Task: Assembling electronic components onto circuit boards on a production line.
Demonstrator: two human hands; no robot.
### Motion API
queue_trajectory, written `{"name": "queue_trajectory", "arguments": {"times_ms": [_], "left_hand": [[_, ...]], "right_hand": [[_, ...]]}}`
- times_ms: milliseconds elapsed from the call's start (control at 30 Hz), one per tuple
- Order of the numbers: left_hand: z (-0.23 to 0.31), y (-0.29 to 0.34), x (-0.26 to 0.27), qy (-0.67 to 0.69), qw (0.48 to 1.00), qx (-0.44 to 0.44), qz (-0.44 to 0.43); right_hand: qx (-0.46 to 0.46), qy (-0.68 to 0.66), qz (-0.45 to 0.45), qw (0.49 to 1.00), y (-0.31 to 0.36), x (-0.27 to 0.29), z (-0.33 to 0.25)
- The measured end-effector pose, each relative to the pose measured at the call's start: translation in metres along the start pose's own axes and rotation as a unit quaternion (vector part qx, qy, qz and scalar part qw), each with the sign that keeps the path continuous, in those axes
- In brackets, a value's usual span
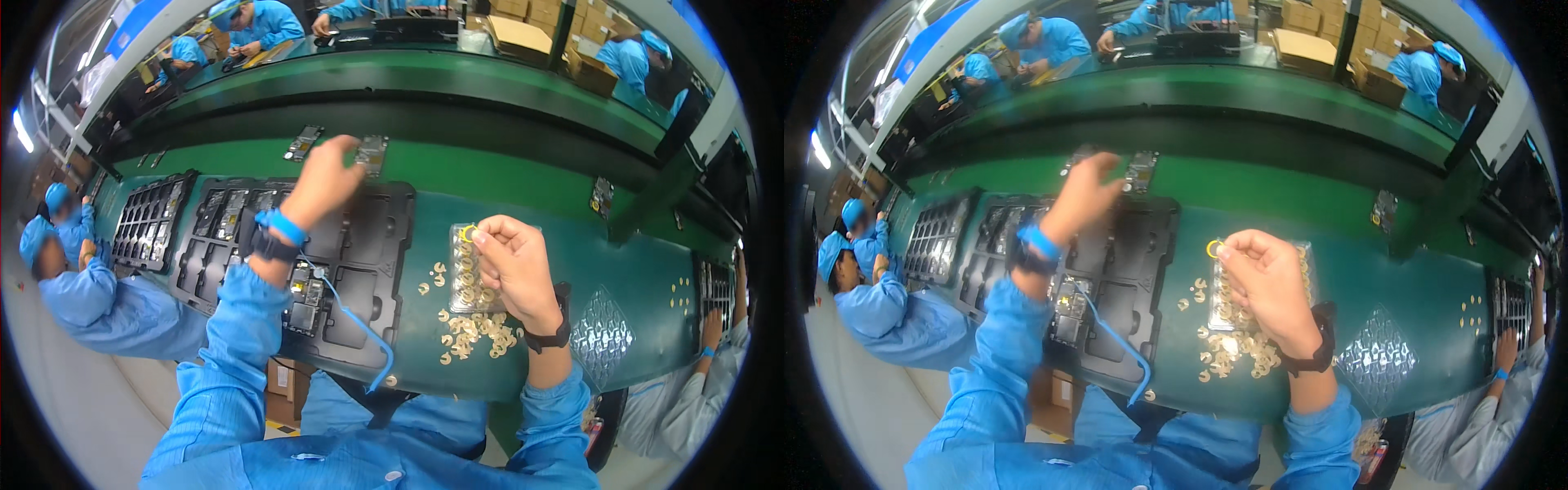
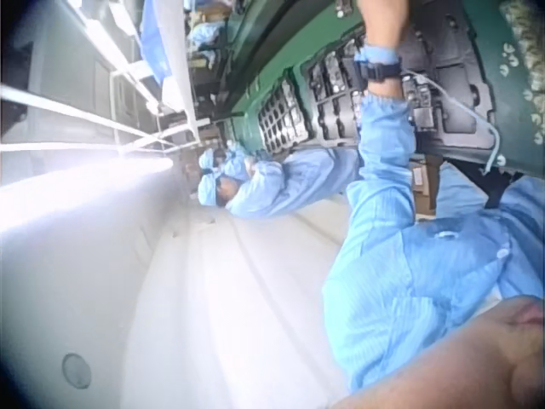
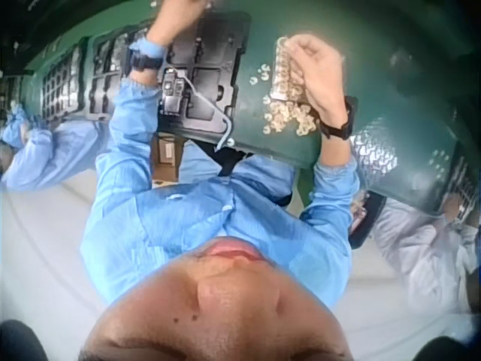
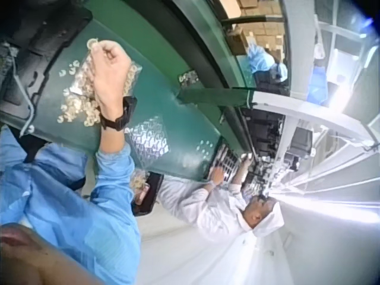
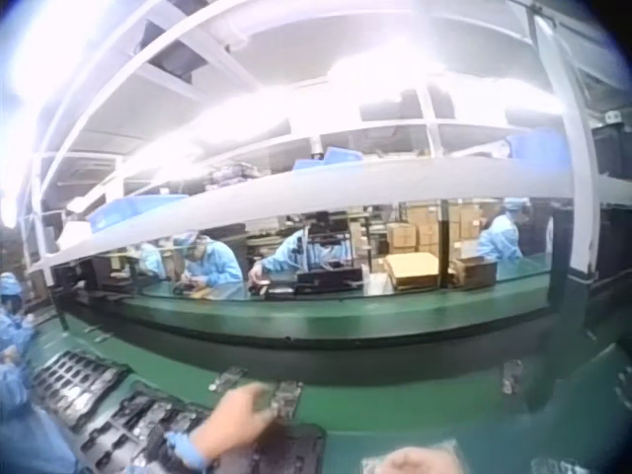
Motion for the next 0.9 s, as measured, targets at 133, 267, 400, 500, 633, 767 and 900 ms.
{"name": "queue_trajectory", "arguments": {"times_ms": [133, 267, 400, 500, 633, 767, 900], "left_hand": [[-0.042, -0.021, -0.070, -0.163, 0.964, 0.144, -0.156], [-0.035, -0.022, -0.097, -0.188, 0.959, 0.145, -0.152], [-0.083, -0.024, -0.114, -0.074, 0.970, 0.191, -0.134], [-0.042, -0.023, -0.108, -0.126, 0.955, 0.233, -0.136], [0.003, -0.024, -0.102, -0.226, 0.947, 0.196, -0.120], [0.011, -0.035, -0.114, -0.152, 0.953, 0.226, -0.135], [-0.017, -0.041, -0.115, -0.092, 0.969, 0.228, -0.034]], "right_hand": [[0.003, 0.011, -0.016, 1.000, -0.003, 0.005, 0.006], [0.002, 0.015, -0.014, 1.000, -0.007, 0.012, 0.012], [-0.010, 0.045, -0.022, 0.999, -0.008, 0.001, 0.014], [-0.005, 0.058, 0.005, 0.998, -0.005, 0.016, 0.015], [0.019, 0.074, 0.002, 0.997, -0.006, 0.014, 0.014], [0.039, 0.083, 0.001, 0.996, -0.008, 0.019, 0.014], [0.034, 0.079, -0.003, 0.996, -0.011, 0.011, 0.014]]}}
Point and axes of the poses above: each hand's wrist, its own y-axis away from the middle knuckle, its own x-axis out of the back of the hand, z = x × y, the point moved 9 cm from there along -y, towards the middle knuckle, and after that the axes turned 13 degrees about -y, right-handed, at the moved point
